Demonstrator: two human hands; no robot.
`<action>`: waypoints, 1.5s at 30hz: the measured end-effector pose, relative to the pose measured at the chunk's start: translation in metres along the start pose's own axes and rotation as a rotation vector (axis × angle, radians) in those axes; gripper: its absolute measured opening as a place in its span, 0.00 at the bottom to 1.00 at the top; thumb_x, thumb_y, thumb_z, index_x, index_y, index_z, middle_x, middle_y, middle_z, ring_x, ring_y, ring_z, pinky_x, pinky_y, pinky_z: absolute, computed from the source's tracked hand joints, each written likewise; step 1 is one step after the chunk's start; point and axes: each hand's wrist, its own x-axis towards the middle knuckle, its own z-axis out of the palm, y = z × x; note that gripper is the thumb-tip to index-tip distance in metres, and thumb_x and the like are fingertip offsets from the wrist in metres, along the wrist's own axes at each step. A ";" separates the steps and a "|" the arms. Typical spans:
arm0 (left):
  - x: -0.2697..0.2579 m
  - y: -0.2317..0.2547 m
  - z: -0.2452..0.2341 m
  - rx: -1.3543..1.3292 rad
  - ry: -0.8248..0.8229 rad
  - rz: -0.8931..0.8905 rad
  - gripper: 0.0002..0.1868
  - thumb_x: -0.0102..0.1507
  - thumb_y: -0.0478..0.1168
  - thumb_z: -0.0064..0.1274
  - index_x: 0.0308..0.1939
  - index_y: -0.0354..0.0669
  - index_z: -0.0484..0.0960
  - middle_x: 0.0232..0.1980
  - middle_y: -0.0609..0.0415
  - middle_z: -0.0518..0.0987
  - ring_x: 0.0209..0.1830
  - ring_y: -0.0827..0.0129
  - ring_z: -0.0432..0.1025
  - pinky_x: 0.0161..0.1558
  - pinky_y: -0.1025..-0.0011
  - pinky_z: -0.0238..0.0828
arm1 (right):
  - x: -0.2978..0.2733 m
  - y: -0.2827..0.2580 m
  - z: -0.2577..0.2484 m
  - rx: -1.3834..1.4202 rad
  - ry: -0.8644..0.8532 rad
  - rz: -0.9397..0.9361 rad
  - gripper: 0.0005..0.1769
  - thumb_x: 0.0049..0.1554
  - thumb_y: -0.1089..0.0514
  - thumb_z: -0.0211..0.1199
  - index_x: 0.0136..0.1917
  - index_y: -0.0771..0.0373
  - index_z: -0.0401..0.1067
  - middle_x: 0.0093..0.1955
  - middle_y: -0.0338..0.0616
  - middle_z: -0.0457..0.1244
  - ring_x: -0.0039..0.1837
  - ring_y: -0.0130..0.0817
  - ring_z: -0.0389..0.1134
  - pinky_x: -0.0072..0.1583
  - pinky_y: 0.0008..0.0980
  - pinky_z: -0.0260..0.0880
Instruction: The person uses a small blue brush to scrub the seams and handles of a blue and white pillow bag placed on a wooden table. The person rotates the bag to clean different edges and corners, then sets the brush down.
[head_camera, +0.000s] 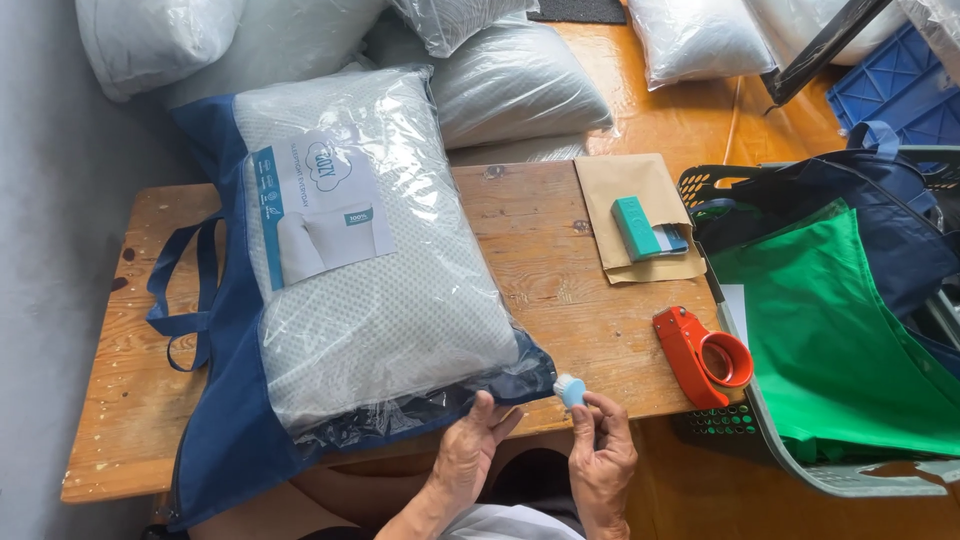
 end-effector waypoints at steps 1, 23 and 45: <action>0.012 -0.011 -0.006 0.019 -0.109 0.002 0.23 0.57 0.52 0.61 0.36 0.31 0.82 0.40 0.47 0.80 0.49 0.63 0.79 0.71 0.54 0.74 | -0.005 -0.005 0.001 -0.004 -0.018 -0.085 0.09 0.61 0.55 0.64 0.55 0.54 0.75 0.37 0.35 0.67 0.41 0.24 0.70 0.50 0.24 0.71; -0.011 0.003 0.039 0.005 -0.035 -0.131 0.30 0.63 0.53 0.51 0.49 0.22 0.79 0.50 0.33 0.84 0.53 0.53 0.79 0.66 0.60 0.74 | -0.011 -0.017 0.000 0.053 -0.180 0.069 0.08 0.58 0.55 0.66 0.52 0.54 0.78 0.35 0.36 0.69 0.38 0.22 0.68 0.48 0.23 0.73; -0.042 0.226 -0.290 0.738 1.075 0.646 0.23 0.73 0.54 0.62 0.52 0.34 0.81 0.52 0.50 0.73 0.56 0.68 0.69 0.46 0.67 0.74 | 0.052 -0.006 -0.041 0.551 0.083 0.022 0.15 0.65 0.51 0.59 0.61 0.60 0.67 0.30 0.39 0.55 0.24 0.20 0.47 0.26 0.22 0.41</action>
